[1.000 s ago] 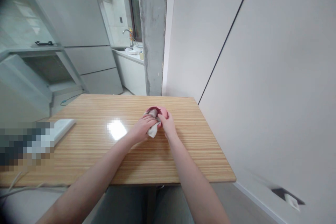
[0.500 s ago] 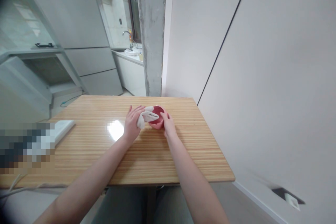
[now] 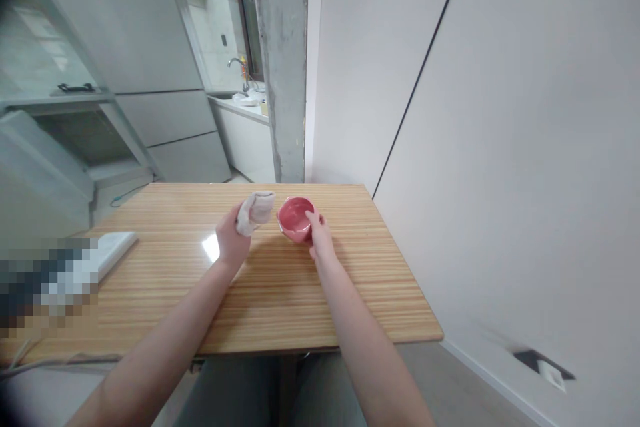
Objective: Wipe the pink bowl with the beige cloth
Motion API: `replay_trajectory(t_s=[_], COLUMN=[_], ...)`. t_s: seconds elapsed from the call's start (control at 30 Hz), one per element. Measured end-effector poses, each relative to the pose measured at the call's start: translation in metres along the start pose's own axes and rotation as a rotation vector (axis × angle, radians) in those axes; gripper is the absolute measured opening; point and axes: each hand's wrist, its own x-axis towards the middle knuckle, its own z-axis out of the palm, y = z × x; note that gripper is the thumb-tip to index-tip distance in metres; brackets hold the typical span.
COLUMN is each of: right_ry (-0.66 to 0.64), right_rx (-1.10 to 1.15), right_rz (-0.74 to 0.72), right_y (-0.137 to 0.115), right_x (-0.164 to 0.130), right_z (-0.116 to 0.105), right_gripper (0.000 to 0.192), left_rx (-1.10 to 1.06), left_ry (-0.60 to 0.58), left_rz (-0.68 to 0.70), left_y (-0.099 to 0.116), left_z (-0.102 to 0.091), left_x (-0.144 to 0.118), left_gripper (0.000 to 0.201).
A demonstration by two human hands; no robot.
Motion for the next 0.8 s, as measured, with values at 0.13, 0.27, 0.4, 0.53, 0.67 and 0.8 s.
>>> replay_trajectory(t_s=[0.13, 0.27, 0.4, 0.53, 0.67, 0.8], right_ry=[-0.025, -0.059, -0.005, 0.018, 0.019, -0.055], right_rx=[-0.006, 0.026, 0.1, 0.124, 0.165, 0.156], right_rz=[0.086, 0.104, 0.016, -0.044, -0.107, -0.106], right_y=[0.001, 0.002, -0.001, -0.005, -0.006, -0.002], right_x=[-0.007, -0.014, -0.014, -0.011, -0.011, -0.014], right_z=[0.007, 0.012, 0.01, 0.008, 0.009, 0.011], right_gripper=[0.036, 0.036, 0.038, 0.042, 0.038, 0.035], left_rx=[-0.008, -0.104, -0.191, -0.191, -0.163, -0.093], left_ry=[0.0, -0.303, -0.504, -0.558, -0.596, -0.574], left_rz=[-0.024, 0.159, 0.24, 0.227, 0.263, 0.278], left_y=[0.002, 0.012, 0.016, 0.016, 0.023, 0.026], left_z=[0.001, 0.012, 0.021, 0.025, 0.03, 0.036], left_x=[-0.002, -0.007, -0.009, -0.014, -0.02, -0.021], left_gripper=[0.041, 0.042, 0.053, 0.066, 0.073, 0.065])
